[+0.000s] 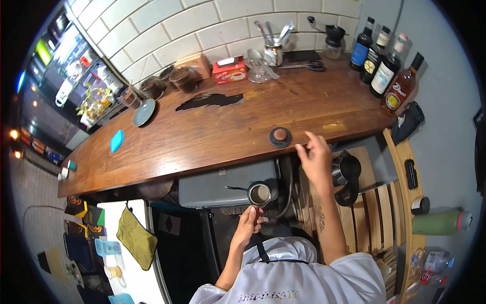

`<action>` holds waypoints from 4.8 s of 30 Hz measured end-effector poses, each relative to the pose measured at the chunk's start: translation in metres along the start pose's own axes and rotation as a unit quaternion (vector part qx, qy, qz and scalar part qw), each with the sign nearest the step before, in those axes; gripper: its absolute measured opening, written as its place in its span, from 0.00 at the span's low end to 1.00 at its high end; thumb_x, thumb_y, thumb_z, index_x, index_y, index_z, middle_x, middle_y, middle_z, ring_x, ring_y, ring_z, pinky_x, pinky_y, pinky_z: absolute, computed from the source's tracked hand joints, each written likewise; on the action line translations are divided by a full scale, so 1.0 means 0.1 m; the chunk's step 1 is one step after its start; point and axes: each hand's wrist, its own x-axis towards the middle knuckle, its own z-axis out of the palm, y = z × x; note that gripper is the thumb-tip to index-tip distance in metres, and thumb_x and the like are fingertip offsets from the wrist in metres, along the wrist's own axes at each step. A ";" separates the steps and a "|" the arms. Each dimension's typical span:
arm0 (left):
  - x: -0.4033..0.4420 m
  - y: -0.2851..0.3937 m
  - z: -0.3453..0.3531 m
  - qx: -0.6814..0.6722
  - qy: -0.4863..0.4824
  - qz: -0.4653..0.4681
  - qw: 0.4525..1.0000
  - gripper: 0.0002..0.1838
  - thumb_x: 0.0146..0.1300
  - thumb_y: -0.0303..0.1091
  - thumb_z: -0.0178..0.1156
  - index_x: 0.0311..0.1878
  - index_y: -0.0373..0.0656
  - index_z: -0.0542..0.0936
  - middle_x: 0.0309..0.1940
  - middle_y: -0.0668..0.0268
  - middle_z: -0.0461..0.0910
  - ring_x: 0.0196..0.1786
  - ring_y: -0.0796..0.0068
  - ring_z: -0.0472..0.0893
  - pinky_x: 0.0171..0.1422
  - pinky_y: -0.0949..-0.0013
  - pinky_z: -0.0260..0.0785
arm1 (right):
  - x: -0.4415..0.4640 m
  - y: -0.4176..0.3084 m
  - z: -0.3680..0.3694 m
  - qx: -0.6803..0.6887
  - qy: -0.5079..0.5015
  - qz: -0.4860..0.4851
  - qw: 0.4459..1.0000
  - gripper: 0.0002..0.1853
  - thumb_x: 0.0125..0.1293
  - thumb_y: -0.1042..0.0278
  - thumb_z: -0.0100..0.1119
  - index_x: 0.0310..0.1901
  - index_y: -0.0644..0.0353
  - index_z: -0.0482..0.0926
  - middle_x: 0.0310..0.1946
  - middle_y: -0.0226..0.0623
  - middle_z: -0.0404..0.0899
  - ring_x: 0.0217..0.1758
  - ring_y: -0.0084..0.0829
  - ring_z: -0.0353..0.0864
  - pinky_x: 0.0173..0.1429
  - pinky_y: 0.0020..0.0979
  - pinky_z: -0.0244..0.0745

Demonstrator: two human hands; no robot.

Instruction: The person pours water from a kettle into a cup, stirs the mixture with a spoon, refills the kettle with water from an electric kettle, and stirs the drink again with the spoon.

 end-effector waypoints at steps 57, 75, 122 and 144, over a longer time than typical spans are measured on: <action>-0.93 -0.24 -1.39 0.343 0.340 0.166 0.860 0.28 0.82 0.47 0.46 0.34 0.32 0.80 0.18 0.59 0.75 0.23 0.70 0.77 0.33 0.60 0.69 | -1.81 -0.46 0.03 0.235 -0.258 0.088 0.933 0.05 0.45 0.81 0.63 0.19 0.67 0.76 0.15 0.21 0.69 0.22 0.14 0.68 0.25 0.27 0.62; -1.65 -0.68 -1.99 0.253 0.485 0.082 0.833 0.24 0.79 0.47 0.48 0.45 0.37 0.87 0.33 0.47 0.86 0.44 0.40 0.85 0.52 0.48 0.76 | -1.69 -1.56 1.22 0.043 -0.526 -0.073 0.846 0.07 0.42 0.78 0.65 0.19 0.71 0.76 0.12 0.28 0.65 0.22 0.16 0.65 0.25 0.32 0.64; -1.00 -0.79 -1.87 0.283 0.496 0.087 0.816 0.25 0.79 0.47 0.48 0.44 0.36 0.87 0.34 0.42 0.85 0.44 0.36 0.84 0.52 0.43 0.75 | -1.27 -1.55 1.07 -0.084 -0.507 -0.096 0.852 0.10 0.42 0.73 0.66 0.23 0.73 0.79 0.14 0.49 0.72 0.21 0.32 0.81 0.33 0.38 0.76; -0.92 -0.85 -1.84 0.252 0.483 0.127 0.829 0.24 0.78 0.45 0.49 0.42 0.35 0.87 0.36 0.40 0.85 0.44 0.35 0.84 0.52 0.43 0.75 | -1.23 -1.53 0.97 -0.085 -0.513 -0.086 0.850 0.09 0.42 0.74 0.65 0.24 0.73 0.81 0.15 0.48 0.75 0.23 0.32 0.83 0.35 0.36 0.77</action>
